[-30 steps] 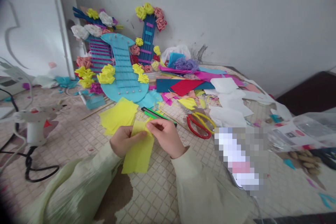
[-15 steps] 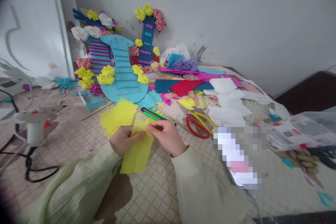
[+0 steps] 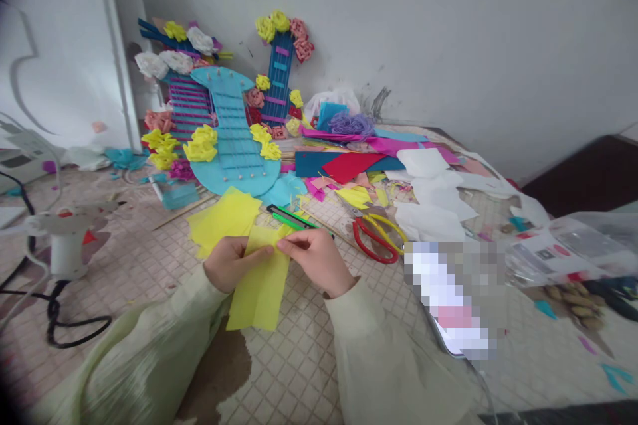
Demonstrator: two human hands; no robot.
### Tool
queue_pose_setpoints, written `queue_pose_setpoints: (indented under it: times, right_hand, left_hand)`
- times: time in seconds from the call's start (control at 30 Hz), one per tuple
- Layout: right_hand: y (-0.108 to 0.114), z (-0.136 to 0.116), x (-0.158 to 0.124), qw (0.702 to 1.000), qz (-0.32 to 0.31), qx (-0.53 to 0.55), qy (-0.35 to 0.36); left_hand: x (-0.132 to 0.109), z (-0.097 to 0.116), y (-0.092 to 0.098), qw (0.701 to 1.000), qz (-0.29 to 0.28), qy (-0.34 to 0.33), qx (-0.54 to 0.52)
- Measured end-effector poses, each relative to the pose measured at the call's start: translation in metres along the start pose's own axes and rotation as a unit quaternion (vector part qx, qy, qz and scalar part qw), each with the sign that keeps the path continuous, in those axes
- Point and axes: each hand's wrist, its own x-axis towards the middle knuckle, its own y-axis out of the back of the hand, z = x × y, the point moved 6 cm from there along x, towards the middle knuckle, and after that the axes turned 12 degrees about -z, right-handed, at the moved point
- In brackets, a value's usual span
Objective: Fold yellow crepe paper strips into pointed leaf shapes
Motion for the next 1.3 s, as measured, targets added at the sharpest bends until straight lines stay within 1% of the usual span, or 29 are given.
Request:
queue_pose_setpoints:
  times: [0.07, 0.2, 0.4, 0.7, 0.8, 0.97, 1.13, 1.3]
  right_hand:
    - [0.001, 0.000, 0.000, 1.000, 0.004, 0.002, 0.002]
    - [0.000, 0.001, 0.000, 1.000, -0.013, 0.024, -0.005]
    - [0.001, 0.006, 0.001, 0.998, -0.021, 0.041, -0.031]
    - [0.004, 0.006, 0.000, 0.996, -0.044, 0.067, -0.034]
    - [0.004, 0.005, 0.000, 0.997, -0.039, 0.067, -0.028]
    - [0.000, 0.002, 0.001, 0.998, -0.025, 0.055, -0.002]
    - [-0.001, 0.004, 0.002, 0.998, -0.025, 0.052, -0.009]
    - [0.000, 0.003, 0.001, 0.998, -0.027, 0.064, -0.010]
  left_hand:
    - [0.000, 0.001, 0.001, 1.000, 0.002, 0.000, -0.002]
    - [-0.001, 0.001, 0.005, 1.000, 0.017, -0.003, -0.002]
    - [0.000, 0.001, 0.005, 0.999, 0.004, -0.003, -0.034]
    - [-0.001, 0.002, 0.008, 0.999, 0.022, 0.000, -0.031]
    - [0.000, 0.001, 0.005, 0.999, 0.006, -0.002, -0.033]
    - [0.000, -0.001, -0.006, 0.998, -0.034, -0.006, -0.047]
    - [-0.002, 0.002, -0.011, 0.998, -0.035, -0.017, -0.049]
    - [-0.001, -0.002, -0.008, 0.997, -0.023, 0.009, -0.066]
